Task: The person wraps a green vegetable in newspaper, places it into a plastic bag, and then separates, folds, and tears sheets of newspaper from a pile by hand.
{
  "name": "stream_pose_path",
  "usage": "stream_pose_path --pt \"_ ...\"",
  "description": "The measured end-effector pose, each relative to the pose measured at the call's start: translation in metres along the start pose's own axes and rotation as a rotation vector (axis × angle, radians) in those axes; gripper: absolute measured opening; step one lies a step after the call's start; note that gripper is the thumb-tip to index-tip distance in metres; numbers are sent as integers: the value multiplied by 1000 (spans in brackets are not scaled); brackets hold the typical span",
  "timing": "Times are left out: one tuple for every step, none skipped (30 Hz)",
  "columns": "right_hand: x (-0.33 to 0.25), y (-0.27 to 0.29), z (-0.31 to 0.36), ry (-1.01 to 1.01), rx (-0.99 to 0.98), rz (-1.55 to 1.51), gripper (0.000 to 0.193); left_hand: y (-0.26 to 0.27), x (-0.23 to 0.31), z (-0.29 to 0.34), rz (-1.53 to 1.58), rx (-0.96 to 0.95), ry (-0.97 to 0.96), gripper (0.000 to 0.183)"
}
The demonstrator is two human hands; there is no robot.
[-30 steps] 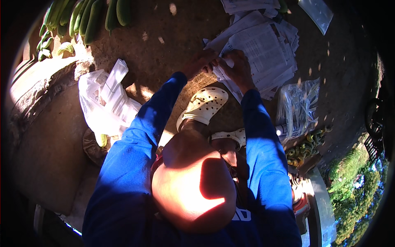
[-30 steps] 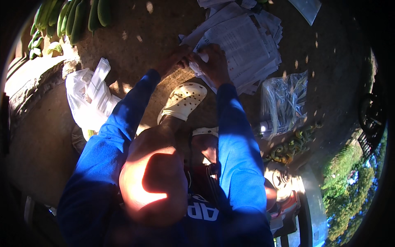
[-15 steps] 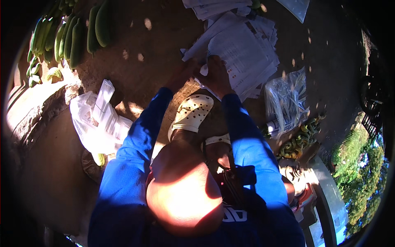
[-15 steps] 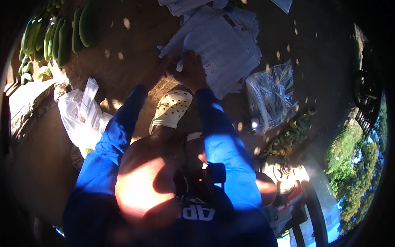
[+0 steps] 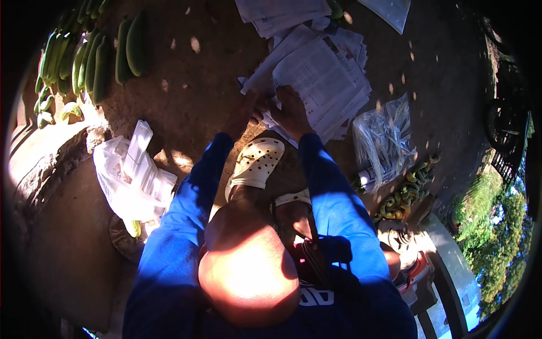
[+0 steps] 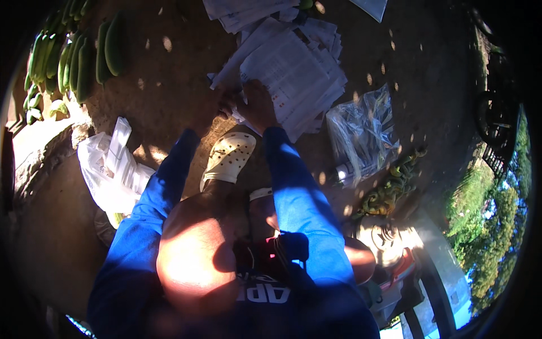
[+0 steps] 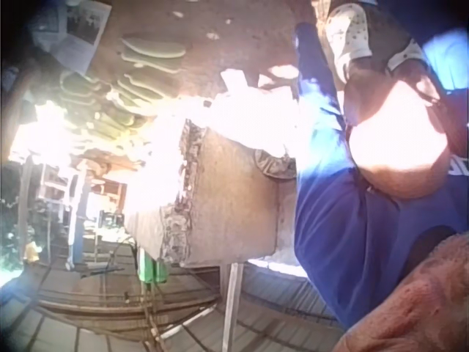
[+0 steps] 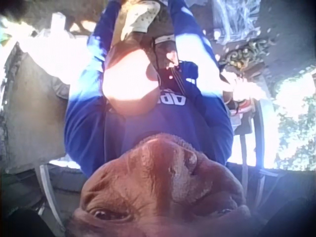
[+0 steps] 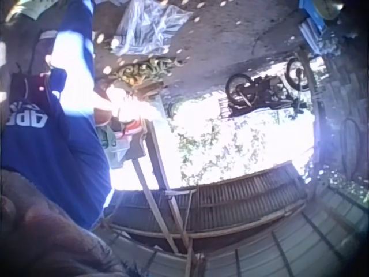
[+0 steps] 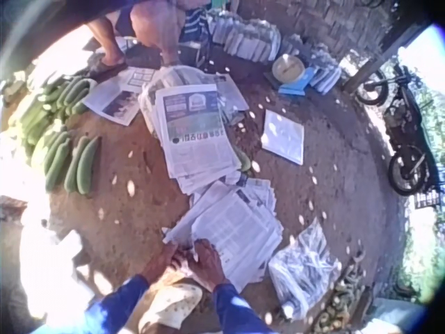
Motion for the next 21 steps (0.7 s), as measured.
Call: stream_pose_path --pt "0 1 0 -18 -3 -30 33 0 -1 1 -2 -11 1 60" --pt "0 4 1 -69 -13 -47 35 0 -1 3 -24 -27 -29 55" --pt "-2 7 1 -37 -7 -59 35 -2 -1 5 -41 -53 -86 55" --pt "-4 11 1 -164 -27 -169 37 -4 0 8 -46 -41 -57 55" --pt "-6 16 1 -328 -42 -264 39 -8 3 11 -228 -95 -240 55" --pt "-10 22 3 -292 -47 -275 39 -13 7 15 -423 -142 -383 59" --pt "-15 31 7 -378 -27 -534 30 -18 11 19 -407 -146 -423 59" --pt "-21 41 13 -452 6 -796 23 -25 15 26 -577 -145 -470 60" --pt "-30 50 20 -465 -4 -793 23 -34 20 32 -749 -146 -517 62" --pt "-41 62 27 -257 153 -871 22 -42 27 37 -840 -146 -619 52" --pt "-49 77 36 -218 249 -962 21 -47 34 35 -836 -168 -565 52" --pt "-56 90 44 -264 265 -1177 20 -52 43 32 -788 -122 -671 52" --pt "-58 108 51 -406 184 -1417 18 -55 52 29 -745 -81 -752 52" --pt "-58 128 54 -387 102 -1506 18 -56 61 27 -835 -41 -840 52" --pt "-57 139 61 -369 147 -1575 23 -54 70 20 -840 -39 -955 52" --pt "-53 148 72 -375 161 -1614 27 -51 77 16 -878 -15 -1015 49" --pt "-45 153 81 -287 104 -1697 31 -48 83 11 -918 11 -1068 46" --pt "-32 150 89 -393 165 -1720 33 -46 87 7 -916 7 -1081 46" --pt "-16 142 97 -405 146 -1755 36 -44 88 3 -925 4 -1126 42" --pt "1 125 105 -438 134 -1756 36 -43 88 0 -940 5 -1143 38" --pt "19 99 109 -490 190 -1743 36 -42 84 -1 -933 -2 -1175 38"
Point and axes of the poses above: each hand's wrist, its own z-axis away from the middle knuckle, its own y-axis out of the back of the hand, x = y × z, the point moved 1 cm from there along -z, towards the middle knuckle, and after that the axes turned 14 degrees about -y, right-handed, at the moved point
